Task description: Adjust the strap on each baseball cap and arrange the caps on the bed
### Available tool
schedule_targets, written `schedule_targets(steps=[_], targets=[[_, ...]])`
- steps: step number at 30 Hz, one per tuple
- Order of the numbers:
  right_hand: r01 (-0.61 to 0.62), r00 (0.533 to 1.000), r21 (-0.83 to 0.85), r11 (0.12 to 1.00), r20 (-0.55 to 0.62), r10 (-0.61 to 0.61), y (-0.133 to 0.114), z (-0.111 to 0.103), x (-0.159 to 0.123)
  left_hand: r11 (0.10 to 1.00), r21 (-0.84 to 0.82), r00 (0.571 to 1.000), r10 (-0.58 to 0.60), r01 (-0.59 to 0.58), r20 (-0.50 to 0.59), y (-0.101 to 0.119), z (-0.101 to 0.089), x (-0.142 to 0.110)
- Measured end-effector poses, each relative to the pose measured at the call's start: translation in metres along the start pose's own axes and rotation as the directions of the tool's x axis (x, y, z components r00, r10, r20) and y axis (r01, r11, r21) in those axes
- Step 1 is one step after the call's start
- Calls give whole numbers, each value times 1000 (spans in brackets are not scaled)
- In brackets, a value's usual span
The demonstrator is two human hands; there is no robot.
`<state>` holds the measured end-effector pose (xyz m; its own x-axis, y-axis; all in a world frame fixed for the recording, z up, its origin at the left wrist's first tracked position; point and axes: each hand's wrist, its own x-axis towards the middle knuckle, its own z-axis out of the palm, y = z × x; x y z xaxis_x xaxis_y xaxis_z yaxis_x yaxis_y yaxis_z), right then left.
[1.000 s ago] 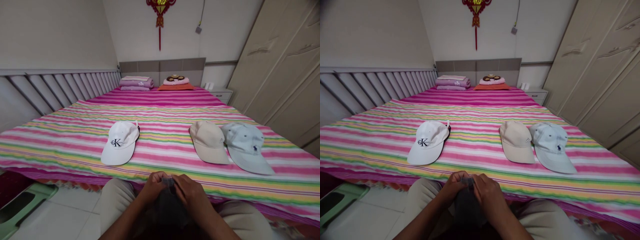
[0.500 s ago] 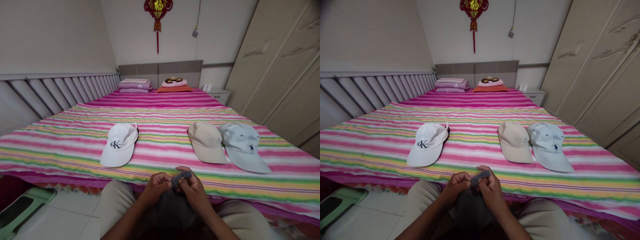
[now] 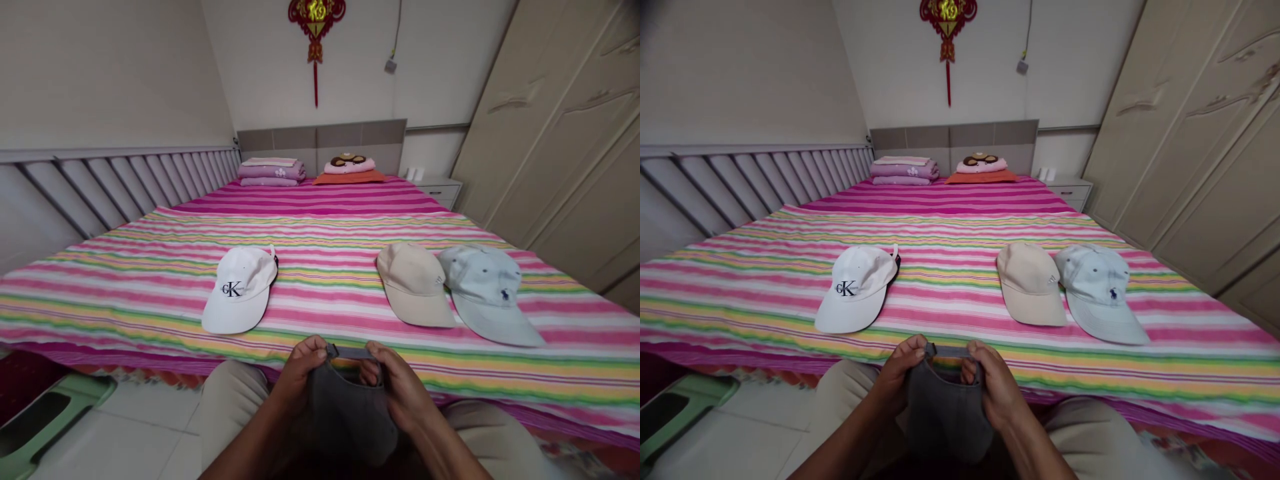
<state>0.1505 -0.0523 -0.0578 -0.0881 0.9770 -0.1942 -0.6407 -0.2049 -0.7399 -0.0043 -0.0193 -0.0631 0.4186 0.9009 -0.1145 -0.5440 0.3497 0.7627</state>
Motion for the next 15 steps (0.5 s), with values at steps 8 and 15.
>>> schedule_targets(steps=[8, 15], targets=[[57, 998, -40, 998, 6, -57, -10, -9, 1, 990, -71, 981, 112, -125, -157, 1, -12, 8], [101, 969, -548, 830, 244, 44, -4, 7, -5, 999, 54, 1000, -8, 9, -16, -1, -9, 7]])
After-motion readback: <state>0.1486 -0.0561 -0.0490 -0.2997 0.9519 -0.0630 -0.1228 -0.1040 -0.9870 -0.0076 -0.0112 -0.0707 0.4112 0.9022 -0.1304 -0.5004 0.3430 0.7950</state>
